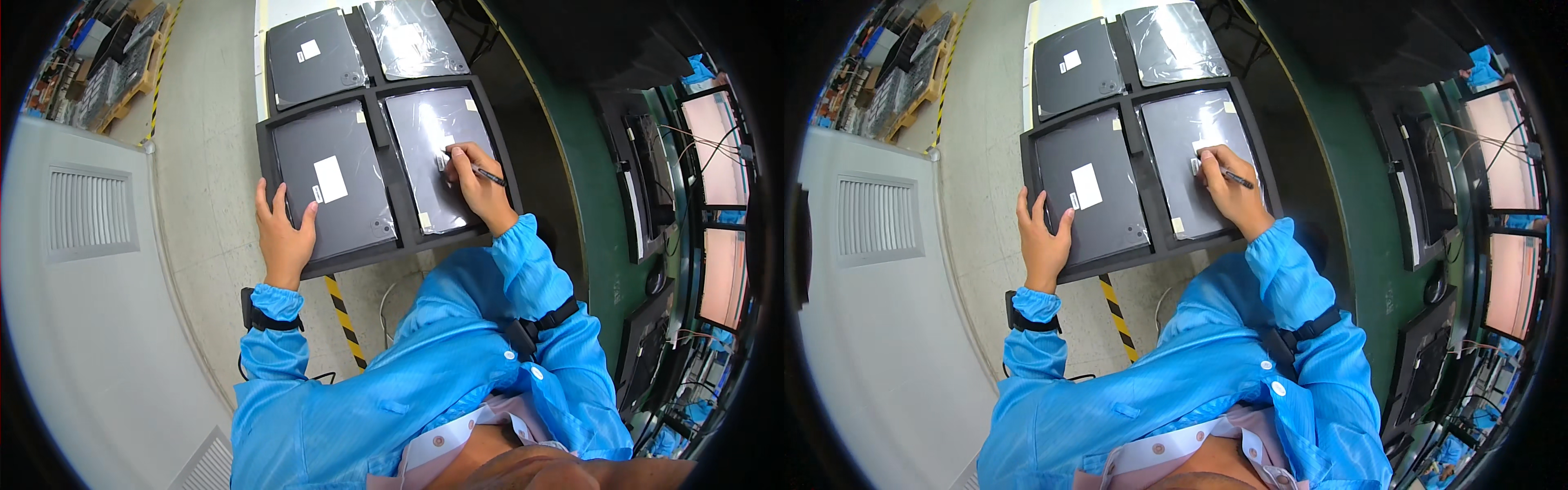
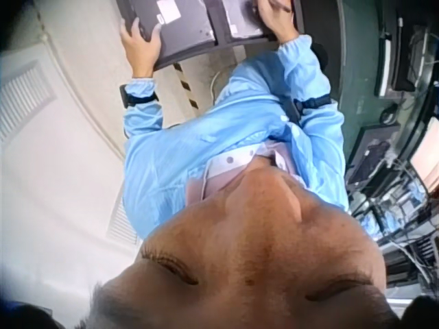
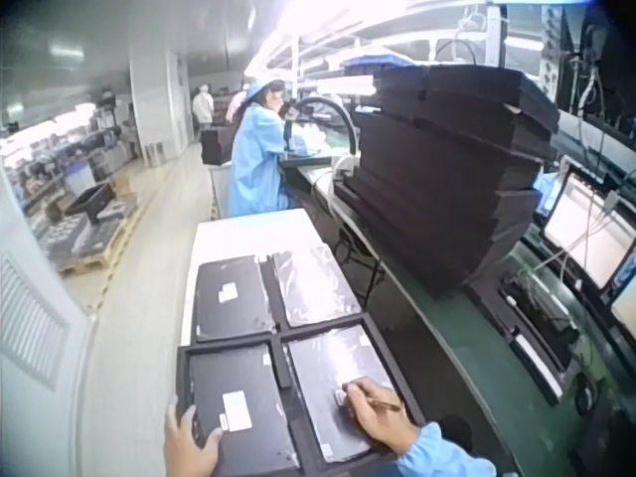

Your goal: Inspecting, cleaning, and labeling tablet devices at a factory workstation.

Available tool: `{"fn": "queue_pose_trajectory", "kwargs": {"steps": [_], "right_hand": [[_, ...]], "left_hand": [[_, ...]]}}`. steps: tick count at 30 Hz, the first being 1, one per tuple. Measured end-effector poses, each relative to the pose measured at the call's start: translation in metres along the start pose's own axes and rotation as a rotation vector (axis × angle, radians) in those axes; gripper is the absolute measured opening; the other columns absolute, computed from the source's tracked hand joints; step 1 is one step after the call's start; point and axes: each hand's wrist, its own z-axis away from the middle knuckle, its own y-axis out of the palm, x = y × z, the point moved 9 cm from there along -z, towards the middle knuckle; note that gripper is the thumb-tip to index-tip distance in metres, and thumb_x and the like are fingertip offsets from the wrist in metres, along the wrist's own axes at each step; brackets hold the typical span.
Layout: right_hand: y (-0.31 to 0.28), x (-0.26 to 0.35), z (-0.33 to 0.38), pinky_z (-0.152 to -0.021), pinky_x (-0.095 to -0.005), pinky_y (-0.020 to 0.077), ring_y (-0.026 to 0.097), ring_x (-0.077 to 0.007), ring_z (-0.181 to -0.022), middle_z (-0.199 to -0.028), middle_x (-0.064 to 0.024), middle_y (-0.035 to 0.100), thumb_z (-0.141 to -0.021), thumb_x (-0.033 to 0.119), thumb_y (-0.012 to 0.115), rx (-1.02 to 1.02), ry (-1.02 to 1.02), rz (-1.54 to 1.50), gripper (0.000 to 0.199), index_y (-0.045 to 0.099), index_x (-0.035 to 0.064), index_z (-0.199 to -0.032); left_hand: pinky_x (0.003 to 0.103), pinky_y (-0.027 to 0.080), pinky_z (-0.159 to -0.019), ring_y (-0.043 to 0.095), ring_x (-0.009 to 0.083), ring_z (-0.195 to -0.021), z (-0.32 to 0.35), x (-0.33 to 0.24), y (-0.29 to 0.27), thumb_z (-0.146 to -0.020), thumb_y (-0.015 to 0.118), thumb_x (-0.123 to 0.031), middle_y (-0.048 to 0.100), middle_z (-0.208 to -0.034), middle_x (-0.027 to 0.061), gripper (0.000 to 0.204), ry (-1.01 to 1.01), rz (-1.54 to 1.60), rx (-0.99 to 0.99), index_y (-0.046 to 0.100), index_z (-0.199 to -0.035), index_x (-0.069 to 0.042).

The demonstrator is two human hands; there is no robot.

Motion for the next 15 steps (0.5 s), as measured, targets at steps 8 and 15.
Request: {"fn": "queue_pose_trajectory", "kwargs": {"steps": [8, 15], "right_hand": [[0.003, -0.002, -0.001, -0.066, -0.0307, 0.0503, 0.065, -0.0168, -0.067, -0.071, -0.0093, 0.067, -0.104, 0.024, 0.054, 0.034, -0.014, 0.187, 0.03, 0.07, -0.0004, -0.098], [0.0, -0.021, -0.003, -0.059, -0.0258, 0.0433, 0.055, -0.0104, -0.064, -0.073, -0.0041, 0.066, -0.104, 0.023, 0.053, 0.036, 0.173, -0.123, 0.028, 0.07, 0.0008, -0.098]], "left_hand": [[0.049, 0.047, -0.11, 0.039, 0.0415, -0.143, -0.001, 0.002, 0.0, -0.091, 0.074, -0.037, 0.03, -0.159, 0.0175, 0.062, -0.012, 0.02, 0.004, 0.056, -0.138, 0.0], [0.048, 0.042, -0.114, 0.038, 0.0412, -0.144, 0.001, 0.006, -0.004, -0.092, 0.073, -0.04, 0.031, -0.159, 0.0192, 0.062, -0.015, 0.033, 0.003, 0.056, -0.139, -0.002]]}}
